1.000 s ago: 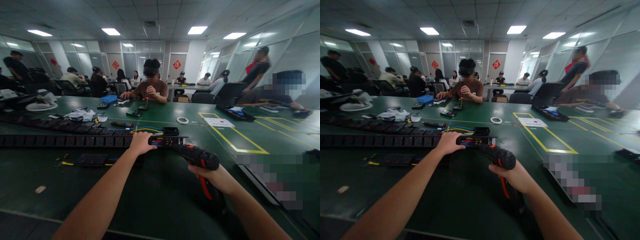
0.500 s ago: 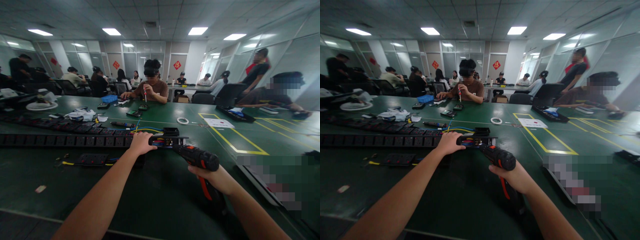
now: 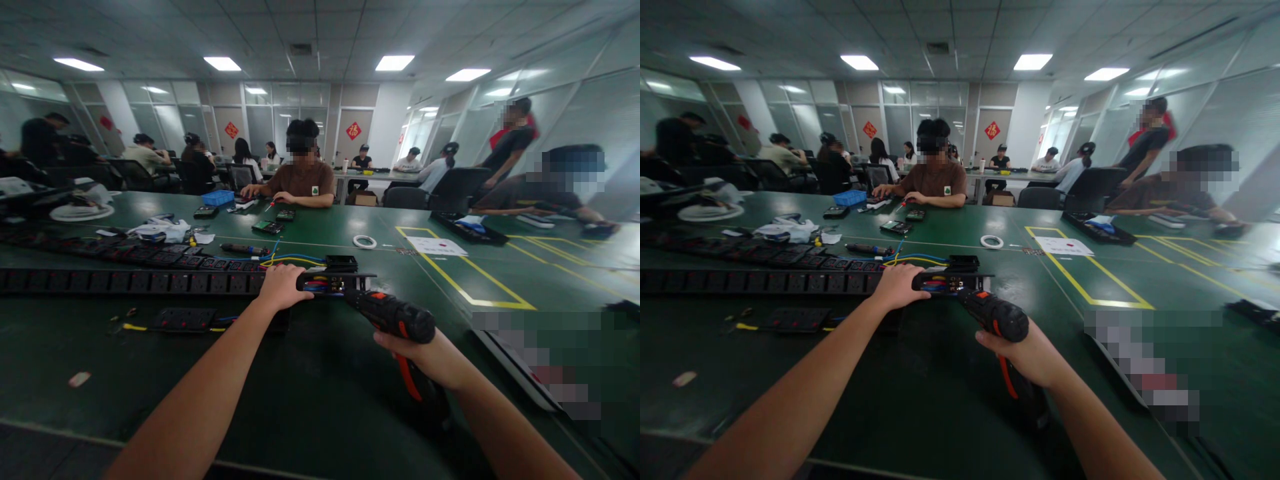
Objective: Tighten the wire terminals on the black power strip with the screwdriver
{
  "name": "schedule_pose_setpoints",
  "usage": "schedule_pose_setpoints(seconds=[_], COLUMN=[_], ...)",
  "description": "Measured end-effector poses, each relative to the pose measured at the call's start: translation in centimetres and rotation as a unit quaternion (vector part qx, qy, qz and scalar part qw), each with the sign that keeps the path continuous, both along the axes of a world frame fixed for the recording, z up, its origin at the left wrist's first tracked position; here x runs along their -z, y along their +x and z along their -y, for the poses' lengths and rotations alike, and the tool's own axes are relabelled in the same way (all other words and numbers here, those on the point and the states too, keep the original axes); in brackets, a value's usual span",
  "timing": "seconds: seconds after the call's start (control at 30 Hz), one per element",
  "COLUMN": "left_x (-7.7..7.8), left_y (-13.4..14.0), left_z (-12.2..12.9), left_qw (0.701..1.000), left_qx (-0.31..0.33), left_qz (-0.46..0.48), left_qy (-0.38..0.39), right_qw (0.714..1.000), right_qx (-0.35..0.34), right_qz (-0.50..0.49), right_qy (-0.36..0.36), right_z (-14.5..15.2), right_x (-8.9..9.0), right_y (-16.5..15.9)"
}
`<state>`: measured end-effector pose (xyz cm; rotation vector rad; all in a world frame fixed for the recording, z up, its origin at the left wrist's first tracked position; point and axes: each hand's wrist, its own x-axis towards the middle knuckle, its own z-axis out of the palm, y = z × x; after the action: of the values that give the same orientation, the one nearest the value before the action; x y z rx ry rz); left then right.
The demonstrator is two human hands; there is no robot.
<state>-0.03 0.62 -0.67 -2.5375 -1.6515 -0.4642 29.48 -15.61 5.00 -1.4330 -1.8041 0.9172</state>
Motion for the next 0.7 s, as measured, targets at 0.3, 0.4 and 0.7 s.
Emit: schedule_pose_setpoints(seconds=[0.3, 0.4, 0.7], left_x=[-0.27, -0.34, -0.33], left_y=[-0.03, -0.11, -0.01], left_z=[0.20, 0.25, 0.18], left_qw=[1.000, 1.000, 1.000], left_qx=[0.000, 0.000, -0.001], left_qz=[-0.005, -0.008, -0.014], left_qy=[-0.002, -0.001, -0.003], right_qw=[0.999, 0.997, 0.995], right_qx=[0.019, 0.026, 0.019], right_qz=[-0.029, -0.039, -0.074], right_qy=[-0.040, -0.057, -0.058], right_z=[0.09, 0.19, 0.22], right_x=[0.30, 0.27, 0.47], right_y=[0.01, -0.07, -0.24])
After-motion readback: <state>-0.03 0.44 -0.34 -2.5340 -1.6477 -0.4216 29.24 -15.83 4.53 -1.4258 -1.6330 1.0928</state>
